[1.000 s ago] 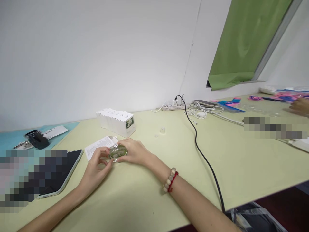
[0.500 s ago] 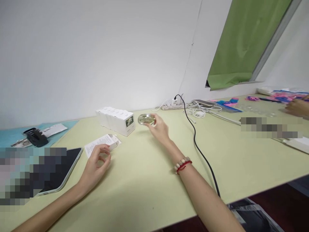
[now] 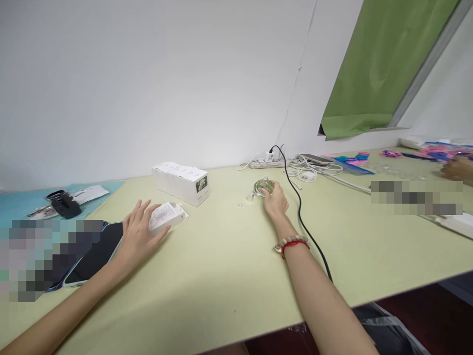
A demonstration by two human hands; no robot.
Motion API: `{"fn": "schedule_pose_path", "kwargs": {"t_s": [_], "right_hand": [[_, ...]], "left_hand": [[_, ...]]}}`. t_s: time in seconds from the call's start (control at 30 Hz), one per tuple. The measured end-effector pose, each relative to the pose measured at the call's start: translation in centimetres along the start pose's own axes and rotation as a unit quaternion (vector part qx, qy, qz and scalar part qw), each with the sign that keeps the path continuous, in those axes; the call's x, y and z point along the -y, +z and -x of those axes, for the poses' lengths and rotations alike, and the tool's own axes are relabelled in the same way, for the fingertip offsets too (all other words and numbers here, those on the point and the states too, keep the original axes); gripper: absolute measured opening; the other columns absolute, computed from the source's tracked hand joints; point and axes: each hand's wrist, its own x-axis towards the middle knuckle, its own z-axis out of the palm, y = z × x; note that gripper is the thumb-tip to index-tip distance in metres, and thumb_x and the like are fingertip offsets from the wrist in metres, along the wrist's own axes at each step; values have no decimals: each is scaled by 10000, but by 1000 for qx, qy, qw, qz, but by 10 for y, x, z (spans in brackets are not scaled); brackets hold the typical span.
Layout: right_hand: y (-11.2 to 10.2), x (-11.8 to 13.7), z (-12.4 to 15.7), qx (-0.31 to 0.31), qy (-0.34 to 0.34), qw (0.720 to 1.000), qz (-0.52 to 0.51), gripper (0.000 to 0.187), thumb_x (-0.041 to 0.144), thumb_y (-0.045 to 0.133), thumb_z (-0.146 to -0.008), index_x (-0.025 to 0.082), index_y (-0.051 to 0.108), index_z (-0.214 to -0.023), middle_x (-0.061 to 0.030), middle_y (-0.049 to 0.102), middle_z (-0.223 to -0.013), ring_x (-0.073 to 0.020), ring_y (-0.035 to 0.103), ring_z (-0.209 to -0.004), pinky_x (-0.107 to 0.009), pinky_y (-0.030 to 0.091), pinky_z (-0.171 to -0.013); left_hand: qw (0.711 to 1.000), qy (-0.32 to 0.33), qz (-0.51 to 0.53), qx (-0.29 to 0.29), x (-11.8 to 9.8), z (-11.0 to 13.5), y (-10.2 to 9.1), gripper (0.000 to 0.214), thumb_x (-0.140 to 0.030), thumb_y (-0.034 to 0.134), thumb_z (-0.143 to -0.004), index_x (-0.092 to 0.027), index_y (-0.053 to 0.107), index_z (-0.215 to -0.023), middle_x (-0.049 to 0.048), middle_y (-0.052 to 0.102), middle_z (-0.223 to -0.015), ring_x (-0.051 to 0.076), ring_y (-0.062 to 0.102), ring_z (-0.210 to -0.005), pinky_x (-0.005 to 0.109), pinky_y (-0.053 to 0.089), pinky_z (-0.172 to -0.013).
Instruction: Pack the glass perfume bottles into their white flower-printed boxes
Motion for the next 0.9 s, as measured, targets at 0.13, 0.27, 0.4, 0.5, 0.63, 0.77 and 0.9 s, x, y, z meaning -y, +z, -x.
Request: {"fn": "schedule_pose_path", "kwargs": {"t_s": [0.13,0.27,0.4,0.5,0.63,0.77,0.9], "right_hand": [[3,0,0,54,-16,998,14,439,375,431,-817,221,444,-1228,-103,575,-1111,-285,537,-959,-382,387,-764],[5,2,2,80,-62,995,-8,425,350,374,-844,210,437,-1239,-103,540,-1143,-250,518,-995,-365,388,-802],[1,15,11,29,-46,998,-19,429,365,326,-845,218,443,-1231,-108,468,-1176,-225,532,-916,-361,389,-775],[-7,40,24,-83,-35,993,-76,390,381,336,-834,219,464,-1165,-79,485,-1103,-162,531,-741,-323,392,-719],[-13,84,57,-78,-166,968,-169,290,375,351,-842,190,520,-987,-25,550,-835,-117,472,-603,-243,381,-632],[-11,120,105,125,-318,923,-174,282,370,360,-849,194,579,-869,-12,570,-680,-102,460,-535,-214,356,-564],[-11,135,132,216,-412,874,-142,302,391,378,-860,236,631,-917,3,617,-694,-93,508,-563,-203,354,-594]], "left_hand": [[997,-54,-21,42,17,-1,8,645,-493,521,-743,-156,360,-1269,180,377,-1286,370,238,-1264,520,211,-970],[994,-58,37,89,13,1,12,530,-474,510,-759,-203,420,-1206,116,467,-1165,295,414,-1113,474,288,-928],[989,-43,137,45,-6,4,9,577,-437,561,-736,-209,354,-1225,97,435,-1149,255,400,-1090,421,339,-912],[985,1,172,-9,-19,6,5,596,-319,579,-724,-199,303,-1238,108,376,-1179,244,355,-1121,413,321,-950],[988,-3,148,-44,-26,8,1,686,-246,589,-671,-186,256,-1268,121,332,-1171,272,313,-1136,453,297,-962],[992,-33,115,-39,-22,7,2,705,-234,604,-627,-196,297,-1261,114,328,-1142,294,320,-1120,468,304,-940],[993,-3,120,-14,-16,4,1,714,-269,618,-634,-204,298,-1269,115,357,-1166,283,359,-1117,441,324,-926]]}}
